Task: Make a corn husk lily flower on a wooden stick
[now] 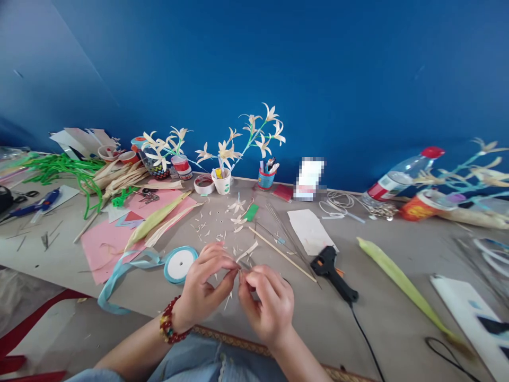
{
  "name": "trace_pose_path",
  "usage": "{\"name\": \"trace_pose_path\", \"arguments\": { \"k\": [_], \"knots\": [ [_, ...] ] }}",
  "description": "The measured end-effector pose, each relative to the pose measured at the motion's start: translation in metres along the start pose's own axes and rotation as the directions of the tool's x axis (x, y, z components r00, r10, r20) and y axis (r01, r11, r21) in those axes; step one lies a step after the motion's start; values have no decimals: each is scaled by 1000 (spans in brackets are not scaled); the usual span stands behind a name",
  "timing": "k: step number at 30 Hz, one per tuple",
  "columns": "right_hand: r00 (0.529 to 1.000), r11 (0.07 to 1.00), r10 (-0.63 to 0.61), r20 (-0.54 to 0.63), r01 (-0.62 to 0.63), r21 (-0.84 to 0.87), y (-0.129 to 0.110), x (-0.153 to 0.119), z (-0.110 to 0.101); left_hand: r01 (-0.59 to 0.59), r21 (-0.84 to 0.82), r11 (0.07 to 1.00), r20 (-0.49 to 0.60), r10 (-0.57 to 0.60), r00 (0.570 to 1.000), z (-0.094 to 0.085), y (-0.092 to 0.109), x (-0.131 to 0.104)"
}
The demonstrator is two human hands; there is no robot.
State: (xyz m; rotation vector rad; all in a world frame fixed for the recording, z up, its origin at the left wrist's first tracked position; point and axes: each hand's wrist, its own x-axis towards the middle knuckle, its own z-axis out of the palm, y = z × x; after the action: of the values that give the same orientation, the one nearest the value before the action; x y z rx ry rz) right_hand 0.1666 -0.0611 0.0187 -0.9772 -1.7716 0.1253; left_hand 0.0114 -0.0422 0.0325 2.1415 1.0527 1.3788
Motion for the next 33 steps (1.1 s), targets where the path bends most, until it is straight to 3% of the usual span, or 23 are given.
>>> {"name": "trace_pose_path", "arguments": {
  "k": [4, 7, 11, 13, 21, 24, 27, 30, 33],
  "knots": [
    [998, 999, -53, -45, 52, -13, 2, -3, -3, -4, 91, 996, -44, 8, 999, -1, -7, 0],
    [995, 1000, -12, -102, 10, -16, 4, -1, -7, 86, 93, 992, -74, -79, 994, -7, -11, 5],
    [998, 999, 43, -38, -42, 30, 4, 9, -9, 208, -177, 962, 150, -182, 972, -12, -7, 15],
    [999, 998, 41, -32, -40, 42, 3, 14, -9, 231, -226, 946, 190, -190, 963, -9, -4, 18],
    [1000, 1000, -15, -28, 15, 13, 2, 26, -6, 213, -148, 966, 115, -198, 974, -5, 1, 29],
    [997, 999, -43, -61, 42, -20, 3, 29, -3, 163, -64, 985, 65, -159, 985, -8, -7, 34],
    [994, 999, -28, -106, 25, -30, 5, 32, -1, 203, 12, 979, -7, -203, 979, -13, -17, 39],
    [992, 1000, 11, -123, -15, -25, 9, 38, 1, 229, -59, 972, 42, -227, 973, -19, -21, 43],
    [995, 999, 36, -91, -38, -24, 13, 45, 4, 140, -127, 982, 126, -124, 984, -20, -16, 49]
  ]
}}
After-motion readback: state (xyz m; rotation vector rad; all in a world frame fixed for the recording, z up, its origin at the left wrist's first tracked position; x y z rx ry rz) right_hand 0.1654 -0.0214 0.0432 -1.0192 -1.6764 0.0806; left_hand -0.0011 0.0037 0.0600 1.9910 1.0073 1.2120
